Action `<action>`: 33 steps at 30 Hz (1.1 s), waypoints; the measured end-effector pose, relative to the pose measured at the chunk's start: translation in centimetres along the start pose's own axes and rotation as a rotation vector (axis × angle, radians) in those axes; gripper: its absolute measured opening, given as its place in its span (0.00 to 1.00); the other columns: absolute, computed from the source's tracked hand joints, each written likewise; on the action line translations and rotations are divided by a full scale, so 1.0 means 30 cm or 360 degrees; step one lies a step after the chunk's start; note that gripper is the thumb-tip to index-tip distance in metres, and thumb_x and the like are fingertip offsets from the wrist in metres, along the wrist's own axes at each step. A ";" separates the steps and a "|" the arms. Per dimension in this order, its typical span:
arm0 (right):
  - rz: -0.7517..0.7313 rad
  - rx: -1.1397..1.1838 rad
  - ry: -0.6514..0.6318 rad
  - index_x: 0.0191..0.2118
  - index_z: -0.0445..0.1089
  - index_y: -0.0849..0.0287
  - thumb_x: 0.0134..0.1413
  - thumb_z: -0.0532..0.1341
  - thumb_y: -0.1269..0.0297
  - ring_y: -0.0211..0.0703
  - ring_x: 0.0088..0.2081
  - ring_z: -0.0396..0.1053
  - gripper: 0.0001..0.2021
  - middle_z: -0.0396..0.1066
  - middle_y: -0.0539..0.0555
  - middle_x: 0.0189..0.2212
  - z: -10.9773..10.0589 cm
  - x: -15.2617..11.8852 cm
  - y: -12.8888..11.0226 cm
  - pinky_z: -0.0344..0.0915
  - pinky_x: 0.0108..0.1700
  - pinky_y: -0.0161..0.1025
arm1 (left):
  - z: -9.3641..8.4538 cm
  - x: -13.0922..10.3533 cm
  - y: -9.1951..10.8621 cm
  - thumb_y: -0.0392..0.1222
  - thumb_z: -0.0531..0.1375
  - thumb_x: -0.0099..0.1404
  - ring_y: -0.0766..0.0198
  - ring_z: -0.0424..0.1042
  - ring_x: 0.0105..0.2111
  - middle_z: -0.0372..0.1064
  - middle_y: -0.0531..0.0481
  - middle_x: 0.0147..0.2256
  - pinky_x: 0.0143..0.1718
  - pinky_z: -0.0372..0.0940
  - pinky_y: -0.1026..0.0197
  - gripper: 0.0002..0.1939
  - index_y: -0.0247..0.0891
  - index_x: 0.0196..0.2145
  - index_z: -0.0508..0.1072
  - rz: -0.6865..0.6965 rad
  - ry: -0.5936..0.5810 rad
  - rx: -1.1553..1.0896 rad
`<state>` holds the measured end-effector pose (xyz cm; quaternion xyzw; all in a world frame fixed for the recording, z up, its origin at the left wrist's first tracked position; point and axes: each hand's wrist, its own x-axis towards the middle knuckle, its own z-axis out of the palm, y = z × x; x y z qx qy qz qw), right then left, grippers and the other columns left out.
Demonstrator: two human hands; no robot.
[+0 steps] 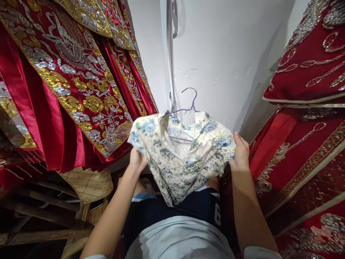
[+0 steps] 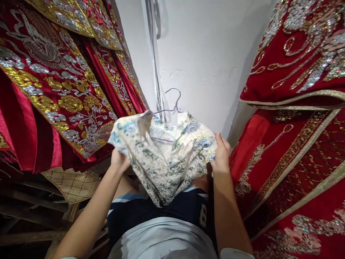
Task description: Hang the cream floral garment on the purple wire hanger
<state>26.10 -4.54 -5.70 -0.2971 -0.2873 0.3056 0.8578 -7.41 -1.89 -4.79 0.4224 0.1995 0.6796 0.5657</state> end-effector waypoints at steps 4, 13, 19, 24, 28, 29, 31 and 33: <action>0.0004 0.0062 -0.0028 0.28 0.69 0.60 0.40 0.74 0.48 0.43 0.32 0.75 0.21 0.71 0.49 0.24 0.062 0.050 0.032 0.74 0.36 0.40 | -0.065 -0.064 -0.045 0.63 0.65 0.56 0.43 0.69 0.56 0.76 0.39 0.47 0.57 0.65 0.47 0.29 0.35 0.43 0.76 -0.0126 0.0141 0.0274; 0.0045 -0.0078 -0.0120 0.33 0.72 0.59 0.44 0.72 0.48 0.49 0.44 0.77 0.19 0.76 0.53 0.32 0.139 0.053 0.066 0.75 0.45 0.42 | -0.133 -0.206 -0.172 0.51 0.72 0.51 0.45 0.74 0.52 0.77 0.38 0.48 0.53 0.69 0.50 0.29 0.33 0.47 0.77 -0.0160 0.0515 0.0643; 0.0105 -0.0199 -0.0203 0.34 0.73 0.59 0.47 0.70 0.45 0.48 0.44 0.76 0.21 0.75 0.53 0.32 0.103 0.034 0.062 0.72 0.45 0.41 | -0.102 -0.290 -0.206 0.52 0.73 0.50 0.42 0.71 0.55 0.76 0.37 0.50 0.58 0.65 0.46 0.32 0.31 0.49 0.77 -0.0248 0.0325 0.0733; -0.0088 -0.0595 -0.0152 0.32 0.73 0.60 0.51 0.65 0.41 0.39 0.32 0.69 0.22 0.72 0.50 0.28 -0.076 -0.078 0.165 0.67 0.34 0.35 | -0.130 -0.328 -0.210 0.52 0.72 0.51 0.45 0.70 0.58 0.75 0.38 0.51 0.61 0.62 0.48 0.31 0.32 0.48 0.76 -0.0175 0.0486 0.0749; -0.0002 -0.0692 -0.0078 0.30 0.71 0.61 0.49 0.64 0.40 0.31 0.19 0.50 0.24 0.66 0.47 0.22 -0.177 -0.153 0.221 0.48 0.20 0.33 | -0.151 -0.334 -0.174 0.50 0.72 0.52 0.46 0.69 0.58 0.76 0.41 0.50 0.61 0.61 0.47 0.27 0.35 0.47 0.76 -0.0115 0.0530 0.0774; -0.0015 -0.0684 -0.0013 0.33 0.72 0.62 0.49 0.64 0.41 0.30 0.18 0.49 0.24 0.68 0.48 0.25 -0.186 -0.161 0.221 0.46 0.20 0.33 | -0.148 -0.337 -0.170 0.49 0.72 0.52 0.46 0.69 0.58 0.77 0.41 0.49 0.61 0.61 0.47 0.26 0.35 0.46 0.77 -0.0127 0.0523 0.0786; -0.0106 -0.0648 0.0175 0.37 0.72 0.61 0.49 0.64 0.44 0.30 0.20 0.51 0.22 0.71 0.51 0.31 -0.182 -0.171 0.210 0.49 0.21 0.32 | -0.132 -0.344 -0.174 0.48 0.73 0.52 0.46 0.71 0.56 0.77 0.41 0.47 0.60 0.62 0.47 0.23 0.35 0.44 0.77 -0.0153 0.0517 0.0793; -0.0161 -0.0641 0.0227 0.36 0.71 0.60 0.51 0.62 0.46 0.32 0.22 0.54 0.19 0.70 0.51 0.31 -0.149 -0.191 0.200 0.52 0.23 0.31 | -0.109 -0.352 -0.193 0.46 0.73 0.52 0.47 0.72 0.55 0.78 0.41 0.46 0.60 0.62 0.47 0.21 0.35 0.42 0.77 -0.0171 0.0503 0.0780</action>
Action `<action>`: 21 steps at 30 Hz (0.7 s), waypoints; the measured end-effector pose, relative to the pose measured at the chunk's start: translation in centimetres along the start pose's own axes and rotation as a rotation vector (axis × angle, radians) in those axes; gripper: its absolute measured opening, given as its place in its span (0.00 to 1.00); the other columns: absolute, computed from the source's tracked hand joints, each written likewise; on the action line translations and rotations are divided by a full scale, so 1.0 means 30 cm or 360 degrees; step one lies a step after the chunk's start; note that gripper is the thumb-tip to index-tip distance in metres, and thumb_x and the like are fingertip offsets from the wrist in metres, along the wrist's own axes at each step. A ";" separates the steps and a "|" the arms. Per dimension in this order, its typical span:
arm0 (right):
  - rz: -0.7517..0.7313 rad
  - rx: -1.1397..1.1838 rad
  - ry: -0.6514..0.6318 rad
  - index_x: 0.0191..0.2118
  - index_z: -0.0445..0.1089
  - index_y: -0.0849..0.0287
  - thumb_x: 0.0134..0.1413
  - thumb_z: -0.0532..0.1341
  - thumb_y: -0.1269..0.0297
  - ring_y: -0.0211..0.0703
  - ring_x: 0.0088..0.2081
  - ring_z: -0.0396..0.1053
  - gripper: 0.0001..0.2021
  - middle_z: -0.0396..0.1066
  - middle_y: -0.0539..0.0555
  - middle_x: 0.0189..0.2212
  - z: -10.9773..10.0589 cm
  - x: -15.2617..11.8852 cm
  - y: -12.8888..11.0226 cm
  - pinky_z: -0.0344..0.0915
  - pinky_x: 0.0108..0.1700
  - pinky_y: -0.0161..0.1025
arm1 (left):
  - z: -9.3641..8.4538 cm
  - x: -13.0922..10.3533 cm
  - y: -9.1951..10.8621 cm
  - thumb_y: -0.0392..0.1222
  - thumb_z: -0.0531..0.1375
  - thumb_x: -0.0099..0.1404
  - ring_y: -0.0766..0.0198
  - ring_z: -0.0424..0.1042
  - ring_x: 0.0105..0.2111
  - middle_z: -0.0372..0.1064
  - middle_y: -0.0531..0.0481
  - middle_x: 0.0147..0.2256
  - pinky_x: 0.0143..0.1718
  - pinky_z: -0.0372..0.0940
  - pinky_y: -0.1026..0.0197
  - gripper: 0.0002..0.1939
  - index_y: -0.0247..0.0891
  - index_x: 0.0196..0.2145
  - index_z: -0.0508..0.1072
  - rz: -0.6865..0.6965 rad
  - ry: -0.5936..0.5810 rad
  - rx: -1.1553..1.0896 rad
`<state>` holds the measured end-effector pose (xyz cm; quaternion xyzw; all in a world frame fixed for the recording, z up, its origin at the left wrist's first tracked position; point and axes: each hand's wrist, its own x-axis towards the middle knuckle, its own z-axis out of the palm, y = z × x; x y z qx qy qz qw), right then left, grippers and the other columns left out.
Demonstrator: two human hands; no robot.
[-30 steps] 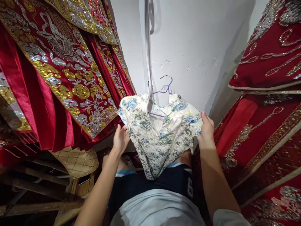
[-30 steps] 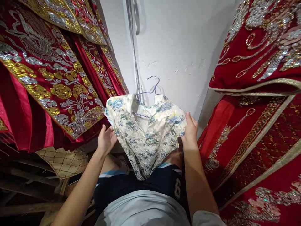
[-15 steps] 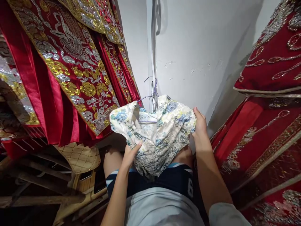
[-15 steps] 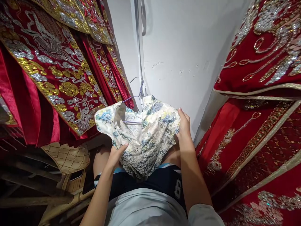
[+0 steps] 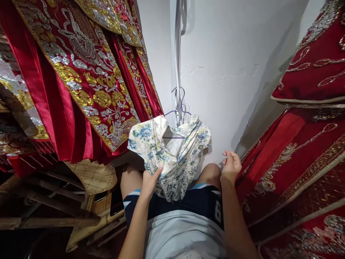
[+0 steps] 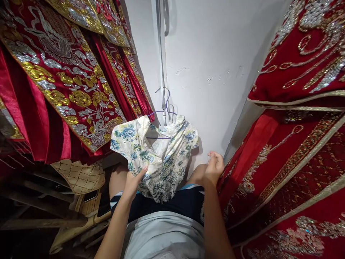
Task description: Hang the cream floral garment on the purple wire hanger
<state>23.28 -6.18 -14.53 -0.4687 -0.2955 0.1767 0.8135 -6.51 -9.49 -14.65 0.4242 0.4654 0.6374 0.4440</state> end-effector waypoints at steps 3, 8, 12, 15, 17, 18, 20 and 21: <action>0.0162 -0.0150 -0.0778 0.34 0.70 0.59 0.53 0.62 0.47 0.34 0.23 0.58 0.17 0.70 0.50 0.27 0.075 -0.086 -0.018 0.56 0.24 0.32 | 0.039 -0.018 -0.016 0.46 0.73 0.51 0.44 0.70 0.57 0.76 0.39 0.47 0.60 0.62 0.46 0.22 0.35 0.42 0.77 -0.0092 0.0009 0.0069; 0.0436 -0.0271 -0.1782 0.32 0.66 0.56 0.61 0.57 0.46 0.36 0.23 0.63 0.18 0.69 0.48 0.24 0.203 -0.264 0.017 0.58 0.26 0.34 | 0.053 -0.025 -0.021 0.46 0.73 0.52 0.43 0.70 0.56 0.75 0.39 0.48 0.56 0.64 0.46 0.22 0.36 0.43 0.75 -0.0136 -0.0036 0.0060; 0.0430 -0.0187 -0.1646 0.26 0.66 0.57 0.60 0.59 0.49 0.35 0.20 0.59 0.18 0.64 0.46 0.19 0.208 -0.288 0.017 0.56 0.24 0.34 | 0.029 -0.023 -0.026 0.47 0.70 0.55 0.46 0.71 0.52 0.74 0.40 0.46 0.54 0.65 0.49 0.21 0.36 0.44 0.73 0.0027 0.0202 0.0162; 0.0605 -0.0154 -0.1552 0.26 0.71 0.59 0.55 0.63 0.50 0.34 0.17 0.59 0.16 0.69 0.49 0.18 0.186 -0.270 -0.009 0.55 0.22 0.34 | 0.034 -0.034 -0.047 0.46 0.68 0.59 0.48 0.64 0.57 0.64 0.39 0.56 0.57 0.60 0.49 0.27 0.39 0.53 0.65 0.0590 0.0688 0.0467; 0.0697 -0.0184 -0.1531 0.26 0.73 0.60 0.52 0.65 0.51 0.33 0.15 0.58 0.16 0.72 0.51 0.18 0.178 -0.268 -0.027 0.53 0.20 0.34 | 0.065 -0.045 -0.064 0.43 0.66 0.60 0.50 0.59 0.60 0.59 0.39 0.58 0.59 0.57 0.49 0.26 0.41 0.54 0.63 0.0990 0.0766 0.0702; 0.0725 -0.0200 -0.1534 0.25 0.73 0.60 0.50 0.66 0.52 0.33 0.14 0.58 0.15 0.73 0.52 0.18 0.177 -0.272 -0.035 0.53 0.19 0.34 | 0.088 -0.049 -0.072 0.42 0.65 0.61 0.50 0.59 0.59 0.60 0.40 0.56 0.59 0.57 0.49 0.23 0.41 0.52 0.64 0.1101 0.0633 0.0792; 0.0748 -0.0191 -0.1548 0.24 0.73 0.60 0.48 0.67 0.52 0.33 0.14 0.58 0.15 0.74 0.53 0.18 0.177 -0.282 -0.049 0.53 0.18 0.33 | 0.143 -0.050 -0.086 0.40 0.62 0.63 0.53 0.65 0.53 0.65 0.42 0.48 0.54 0.60 0.52 0.13 0.40 0.45 0.67 0.1118 0.0195 0.0878; 0.0753 -0.0166 -0.1559 0.23 0.73 0.60 0.47 0.67 0.52 0.33 0.13 0.58 0.15 0.73 0.53 0.18 0.178 -0.286 -0.056 0.53 0.18 0.33 | 0.169 -0.048 -0.092 0.40 0.60 0.64 0.55 0.67 0.48 0.66 0.45 0.43 0.50 0.62 0.55 0.06 0.40 0.40 0.68 0.1048 0.0000 0.0885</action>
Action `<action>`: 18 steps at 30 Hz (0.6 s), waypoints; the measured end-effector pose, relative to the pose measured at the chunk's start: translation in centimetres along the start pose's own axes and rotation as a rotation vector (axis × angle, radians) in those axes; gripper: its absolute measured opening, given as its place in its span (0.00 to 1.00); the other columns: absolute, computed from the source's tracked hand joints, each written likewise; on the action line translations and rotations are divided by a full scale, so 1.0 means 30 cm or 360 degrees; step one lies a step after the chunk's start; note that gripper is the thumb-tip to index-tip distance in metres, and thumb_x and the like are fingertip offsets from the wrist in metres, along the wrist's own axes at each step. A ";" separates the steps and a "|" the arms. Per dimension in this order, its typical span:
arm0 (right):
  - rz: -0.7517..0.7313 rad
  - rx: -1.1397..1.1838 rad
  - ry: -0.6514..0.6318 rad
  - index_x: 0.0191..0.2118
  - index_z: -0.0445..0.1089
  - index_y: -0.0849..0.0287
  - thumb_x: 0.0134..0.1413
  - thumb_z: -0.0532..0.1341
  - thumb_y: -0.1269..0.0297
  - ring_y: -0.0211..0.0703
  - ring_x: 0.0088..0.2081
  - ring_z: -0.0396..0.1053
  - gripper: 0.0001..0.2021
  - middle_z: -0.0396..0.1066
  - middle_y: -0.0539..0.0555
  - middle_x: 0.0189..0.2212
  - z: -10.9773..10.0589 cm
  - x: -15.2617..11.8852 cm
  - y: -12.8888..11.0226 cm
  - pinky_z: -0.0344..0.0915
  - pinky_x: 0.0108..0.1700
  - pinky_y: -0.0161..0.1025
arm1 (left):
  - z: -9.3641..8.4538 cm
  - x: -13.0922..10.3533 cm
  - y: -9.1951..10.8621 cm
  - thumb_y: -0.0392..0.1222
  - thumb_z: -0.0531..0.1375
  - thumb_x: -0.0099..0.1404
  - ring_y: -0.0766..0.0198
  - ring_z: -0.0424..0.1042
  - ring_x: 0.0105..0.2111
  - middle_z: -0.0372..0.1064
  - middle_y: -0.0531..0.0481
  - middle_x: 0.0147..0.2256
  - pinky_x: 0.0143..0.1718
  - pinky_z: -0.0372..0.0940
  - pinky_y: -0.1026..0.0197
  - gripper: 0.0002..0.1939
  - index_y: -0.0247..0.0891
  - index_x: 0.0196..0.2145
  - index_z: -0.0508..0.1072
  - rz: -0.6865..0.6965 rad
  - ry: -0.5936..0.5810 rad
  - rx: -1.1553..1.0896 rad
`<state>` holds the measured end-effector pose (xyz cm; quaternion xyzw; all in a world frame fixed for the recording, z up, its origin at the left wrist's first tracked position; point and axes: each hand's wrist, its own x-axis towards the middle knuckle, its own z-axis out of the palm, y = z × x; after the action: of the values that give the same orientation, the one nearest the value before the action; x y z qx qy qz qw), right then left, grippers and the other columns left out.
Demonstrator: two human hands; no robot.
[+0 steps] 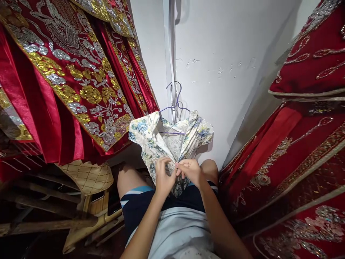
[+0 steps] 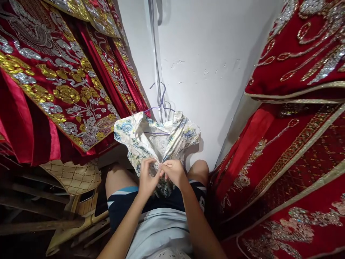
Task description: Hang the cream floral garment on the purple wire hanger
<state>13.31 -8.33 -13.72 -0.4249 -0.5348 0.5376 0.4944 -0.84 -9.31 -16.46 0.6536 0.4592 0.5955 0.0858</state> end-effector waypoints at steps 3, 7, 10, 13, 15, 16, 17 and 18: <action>-0.0011 0.0113 0.0014 0.22 0.72 0.60 0.44 0.69 0.50 0.32 0.13 0.58 0.17 0.72 0.53 0.16 0.001 0.003 -0.031 0.51 0.16 0.33 | 0.056 0.007 0.009 0.37 0.54 0.66 0.61 0.66 0.33 0.62 0.50 0.31 0.36 0.62 0.61 0.06 0.40 0.29 0.63 -0.0141 -0.0292 -0.0141; -0.0149 0.0303 0.0226 0.26 0.74 0.62 0.42 0.70 0.49 0.30 0.14 0.58 0.18 0.70 0.51 0.16 -0.012 0.078 -0.152 0.46 0.15 0.31 | 0.071 0.006 0.012 0.31 0.52 0.63 0.64 0.60 0.27 0.56 0.53 0.29 0.30 0.55 0.63 0.08 0.40 0.28 0.59 -0.0093 -0.0535 -0.0026; -0.0371 0.0403 0.0344 0.25 0.73 0.63 0.43 0.71 0.53 0.29 0.15 0.58 0.16 0.70 0.51 0.17 -0.002 0.181 -0.290 0.49 0.15 0.30 | 0.068 0.002 0.033 0.27 0.50 0.60 0.62 0.61 0.29 0.57 0.51 0.29 0.31 0.53 0.62 0.10 0.40 0.28 0.58 -0.0036 -0.0712 0.0275; -0.0501 0.0469 0.0477 0.24 0.71 0.62 0.45 0.70 0.55 0.29 0.15 0.57 0.15 0.69 0.50 0.17 0.025 0.259 -0.406 0.51 0.16 0.29 | 0.072 -0.001 0.058 0.24 0.50 0.58 0.60 0.63 0.28 0.62 0.49 0.31 0.30 0.49 0.60 0.12 0.40 0.29 0.62 0.0006 -0.0958 0.0620; -0.0548 0.0472 0.0516 0.25 0.72 0.61 0.47 0.69 0.54 0.29 0.15 0.57 0.15 0.69 0.49 0.17 0.037 0.272 -0.442 0.52 0.16 0.30 | 0.068 0.008 0.067 0.23 0.50 0.58 0.59 0.63 0.28 0.64 0.47 0.32 0.29 0.47 0.59 0.13 0.40 0.31 0.65 0.0010 -0.1119 0.0741; -0.0562 0.0465 0.0502 0.26 0.72 0.61 0.47 0.69 0.53 0.29 0.15 0.57 0.15 0.69 0.49 0.17 0.039 0.266 -0.445 0.51 0.16 0.30 | 0.061 0.022 0.069 0.23 0.51 0.58 0.58 0.64 0.28 0.65 0.47 0.32 0.29 0.47 0.60 0.12 0.40 0.31 0.66 0.0005 -0.1184 0.0741; -0.0571 0.0456 0.0473 0.27 0.72 0.61 0.47 0.69 0.51 0.29 0.15 0.58 0.16 0.69 0.49 0.17 0.039 0.255 -0.441 0.50 0.16 0.30 | 0.051 0.043 0.072 0.24 0.53 0.58 0.58 0.65 0.29 0.66 0.47 0.32 0.29 0.49 0.60 0.11 0.39 0.31 0.67 -0.0006 -0.1221 0.0694; -0.0578 0.0447 0.0438 0.28 0.72 0.61 0.47 0.69 0.50 0.30 0.15 0.58 0.17 0.68 0.48 0.17 0.036 0.240 -0.432 0.50 0.16 0.30 | 0.036 0.074 0.078 0.26 0.56 0.58 0.57 0.66 0.30 0.67 0.47 0.31 0.30 0.51 0.60 0.09 0.39 0.32 0.68 -0.0015 -0.1219 0.0595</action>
<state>12.16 -2.19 -0.23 -0.3183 -0.4502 0.4461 0.7050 0.97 -8.61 -13.67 0.8298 0.4973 0.2157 0.1329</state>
